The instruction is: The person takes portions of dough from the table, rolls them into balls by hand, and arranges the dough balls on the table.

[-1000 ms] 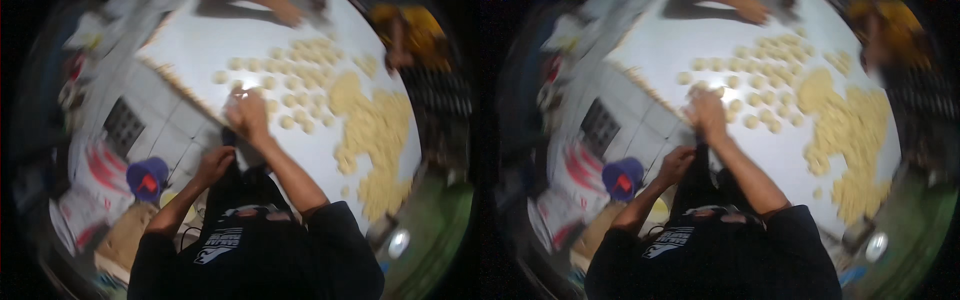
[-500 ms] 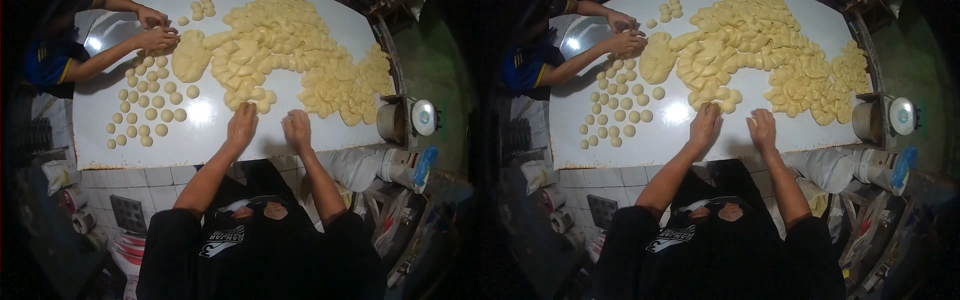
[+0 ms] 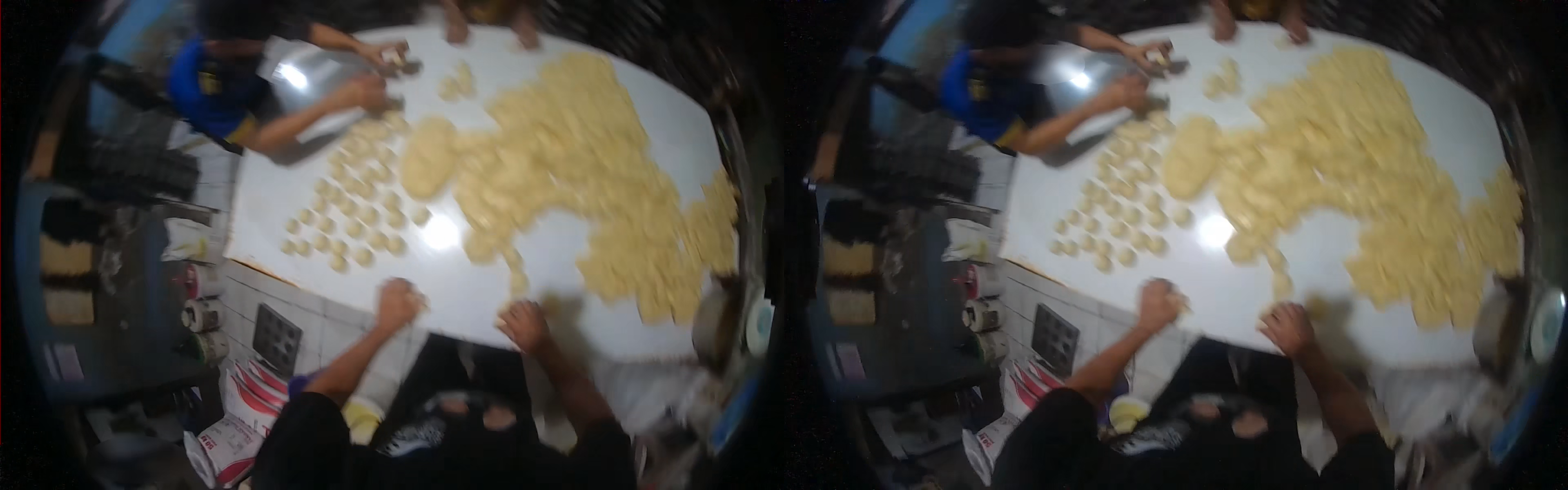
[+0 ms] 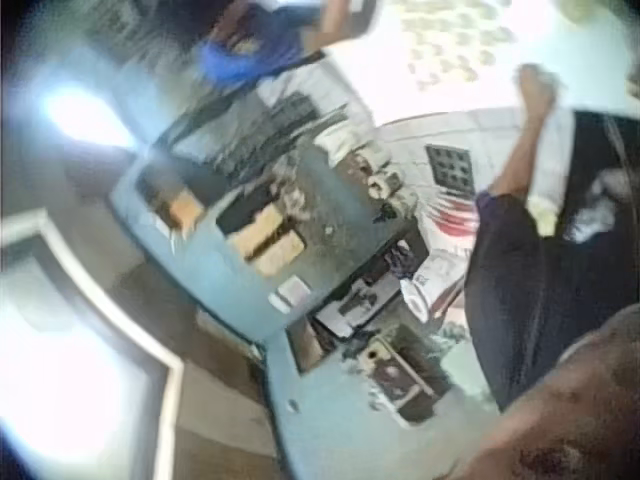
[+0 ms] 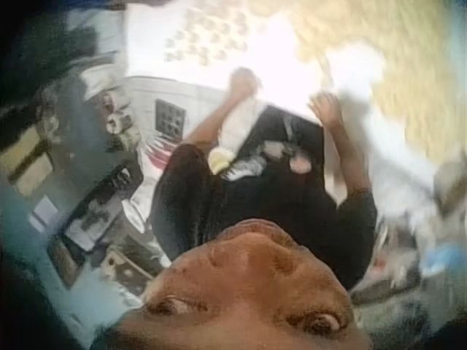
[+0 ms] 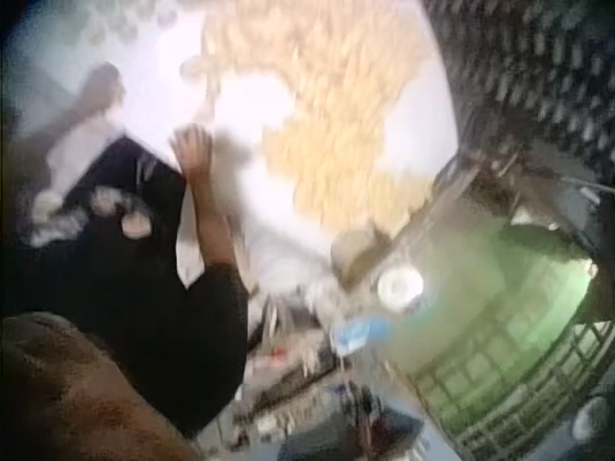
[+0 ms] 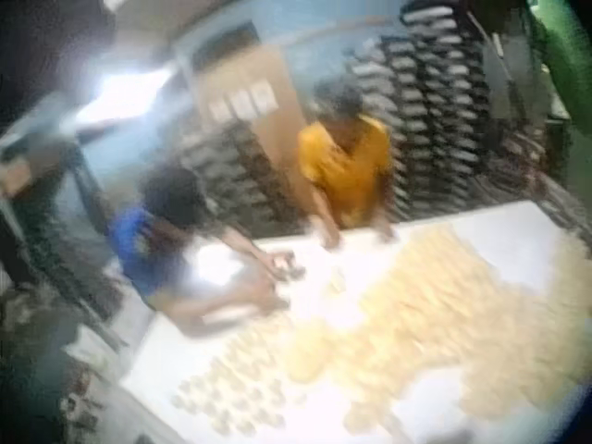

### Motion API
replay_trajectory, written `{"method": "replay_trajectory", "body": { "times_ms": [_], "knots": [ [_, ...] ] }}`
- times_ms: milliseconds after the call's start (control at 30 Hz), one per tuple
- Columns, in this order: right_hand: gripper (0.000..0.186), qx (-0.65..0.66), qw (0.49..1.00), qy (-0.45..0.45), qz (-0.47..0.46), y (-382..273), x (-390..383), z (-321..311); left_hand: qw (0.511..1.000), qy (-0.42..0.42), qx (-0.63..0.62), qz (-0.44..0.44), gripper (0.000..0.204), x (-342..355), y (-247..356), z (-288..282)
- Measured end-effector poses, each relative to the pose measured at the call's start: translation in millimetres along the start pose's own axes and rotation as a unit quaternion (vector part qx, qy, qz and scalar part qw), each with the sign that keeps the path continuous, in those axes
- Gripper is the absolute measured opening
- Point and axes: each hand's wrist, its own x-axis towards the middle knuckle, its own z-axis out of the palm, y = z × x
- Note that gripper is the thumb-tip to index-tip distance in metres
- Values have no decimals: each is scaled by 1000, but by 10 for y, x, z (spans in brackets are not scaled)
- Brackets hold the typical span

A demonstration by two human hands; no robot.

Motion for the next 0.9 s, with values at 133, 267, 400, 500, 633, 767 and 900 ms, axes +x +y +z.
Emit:
{"method": "replay_trajectory", "body": {
  "times_ms": [133, 267, 400, 500, 633, 767, 900],
  "knots": [
    [42, -70, 970, 157, 174, -332, 665, 363, 999, -22, -40, -15, 31, 414, 1103, 412],
    [36, 24, 986, 110, 120, -533, 193, 474, 948, -96, -203, 223, 25, -100, 425, 101],
    [28, -81, 990, -34, 107, -417, 626, 437, 963, -141, -76, 217, 21, 599, 380, 69],
    [26, -81, 932, 263, 234, -737, 682, 1098, 985, -13, -149, 85, 22, 504, 592, 298],
    [22, -57, 965, -130, 222, -588, 208, 831, 931, -205, -167, 251, 21, 151, -355, 135],
    [17, -131, 949, 175, 225, -450, 1041, 933, 970, -66, -165, 167, 20, 799, 347, 235],
    [20, -35, 943, 37, 330, -769, 399, 1114, 920, -176, -232, 264, 20, 37, -120, 134]
  ]
}}
